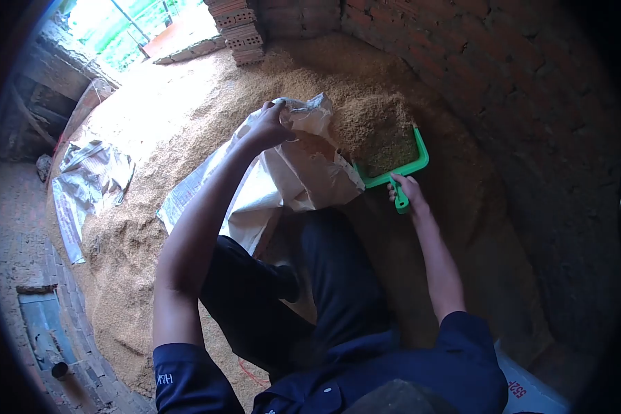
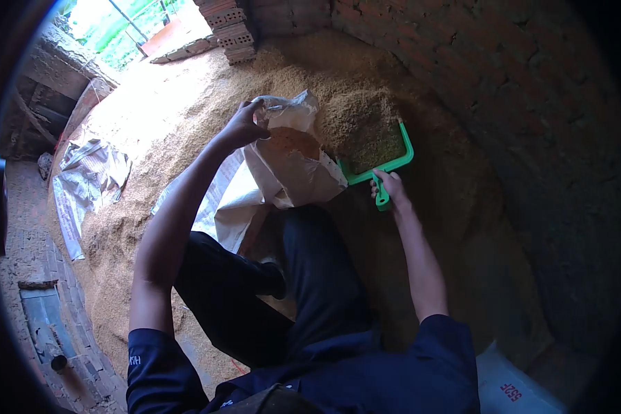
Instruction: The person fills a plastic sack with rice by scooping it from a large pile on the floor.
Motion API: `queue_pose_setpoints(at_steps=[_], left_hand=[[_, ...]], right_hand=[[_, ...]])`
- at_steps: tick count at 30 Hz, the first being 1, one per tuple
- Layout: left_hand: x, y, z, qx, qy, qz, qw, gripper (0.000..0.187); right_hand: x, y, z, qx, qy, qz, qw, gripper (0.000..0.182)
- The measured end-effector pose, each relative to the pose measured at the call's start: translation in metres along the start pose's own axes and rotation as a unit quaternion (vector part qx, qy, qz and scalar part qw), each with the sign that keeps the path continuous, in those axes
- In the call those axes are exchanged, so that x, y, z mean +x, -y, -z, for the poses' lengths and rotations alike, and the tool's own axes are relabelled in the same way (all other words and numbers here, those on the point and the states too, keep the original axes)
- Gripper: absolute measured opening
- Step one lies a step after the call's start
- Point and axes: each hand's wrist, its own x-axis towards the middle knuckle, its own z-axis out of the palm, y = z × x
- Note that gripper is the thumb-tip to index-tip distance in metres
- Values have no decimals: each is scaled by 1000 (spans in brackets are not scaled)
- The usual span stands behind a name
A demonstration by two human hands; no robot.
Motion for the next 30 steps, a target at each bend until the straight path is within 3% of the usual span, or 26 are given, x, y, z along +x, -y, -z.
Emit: queue_pose_setpoints(at_steps=[4,7,8,10,11,14,15,17,18,19,21,24,26,29,30], left_hand=[[13,-6,-6,-41,3,21,999,84],[17,-4,-8,-78,-52,39,995,76],[20,1,-10,-78,-49,32,995,76],[32,17,-11,-115,-72,85,987,77],[45,38,-16,-145,-71,83,983,77],[58,57,-16,-166,-44,81,982,77],[47,45,-10,-159,-53,82,982,76],[37,37,-6,-165,-47,69,983,76],[37,39,-5,-178,-32,57,982,76],[33,32,-2,-199,-22,68,977,77],[30,32,-1,-166,-33,74,983,78],[19,15,4,-193,-18,60,979,77],[15,6,7,-202,20,67,977,77],[11,-7,6,-218,47,67,973,74],[6,-12,2,-226,40,58,971,73]], right_hand=[[-37,41,-29,-93,-20,28,995,18],[-53,47,-71,-309,-62,109,943,18],[-51,42,-80,-373,-63,138,915,17],[-40,19,-91,-552,-110,337,755,16],[-44,15,-95,-549,-121,336,756,16],[-58,2,-88,-648,-182,350,651,18],[-59,-3,-78,-609,-210,396,655,20],[-53,-30,-41,-514,-229,386,731,26],[-48,-53,-9,-452,-219,328,800,29],[-54,-72,26,-404,-259,275,833,31],[-106,-79,63,-150,-307,184,921,30],[-176,-96,129,46,-419,209,882,29],[-205,-103,176,132,-519,184,824,24],[-188,-156,306,221,-522,212,796,19],[-174,-165,337,204,-579,166,772,18]])
